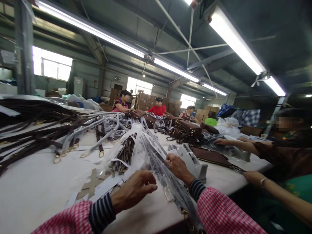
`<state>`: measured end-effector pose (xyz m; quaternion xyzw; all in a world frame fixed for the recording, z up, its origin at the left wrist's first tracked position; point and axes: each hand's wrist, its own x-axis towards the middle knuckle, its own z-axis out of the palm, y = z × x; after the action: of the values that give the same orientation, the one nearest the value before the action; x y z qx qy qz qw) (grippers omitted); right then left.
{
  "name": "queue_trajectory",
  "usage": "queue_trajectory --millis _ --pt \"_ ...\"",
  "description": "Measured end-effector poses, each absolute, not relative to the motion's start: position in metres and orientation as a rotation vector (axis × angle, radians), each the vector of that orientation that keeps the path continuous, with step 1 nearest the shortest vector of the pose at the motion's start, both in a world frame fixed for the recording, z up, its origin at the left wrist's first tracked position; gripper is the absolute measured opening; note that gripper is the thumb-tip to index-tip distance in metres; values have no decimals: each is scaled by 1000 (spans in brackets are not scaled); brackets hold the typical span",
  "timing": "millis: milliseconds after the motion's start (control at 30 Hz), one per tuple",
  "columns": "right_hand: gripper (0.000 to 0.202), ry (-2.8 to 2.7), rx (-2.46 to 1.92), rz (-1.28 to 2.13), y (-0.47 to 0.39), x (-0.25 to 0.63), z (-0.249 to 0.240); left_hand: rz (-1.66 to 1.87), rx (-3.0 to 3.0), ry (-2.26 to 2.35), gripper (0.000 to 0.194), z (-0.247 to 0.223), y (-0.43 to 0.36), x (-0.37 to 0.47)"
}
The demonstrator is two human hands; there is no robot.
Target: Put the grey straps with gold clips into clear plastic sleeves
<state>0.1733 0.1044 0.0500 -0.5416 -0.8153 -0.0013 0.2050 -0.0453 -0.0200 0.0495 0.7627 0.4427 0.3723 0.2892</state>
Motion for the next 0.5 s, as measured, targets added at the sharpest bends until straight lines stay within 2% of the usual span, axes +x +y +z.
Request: queue_trajectory --millis 100,167,300,367,500 --pt "27 -2275 -1487 85 106 179 46 976 1699 1076 26 39 -5 -22" --pt "24 -2230 -1504 93 106 179 42 973 1542 1086 30 34 1 -12" --pt "17 -2110 -1488 58 86 181 46 1043 1343 1096 48 39 1 -1" --pt "20 -2095 -1389 165 65 187 53 1100 1122 1029 52 47 1 4" --pt "31 -2019 -1136 719 5 214 62 1289 645 773 31 62 19 26"
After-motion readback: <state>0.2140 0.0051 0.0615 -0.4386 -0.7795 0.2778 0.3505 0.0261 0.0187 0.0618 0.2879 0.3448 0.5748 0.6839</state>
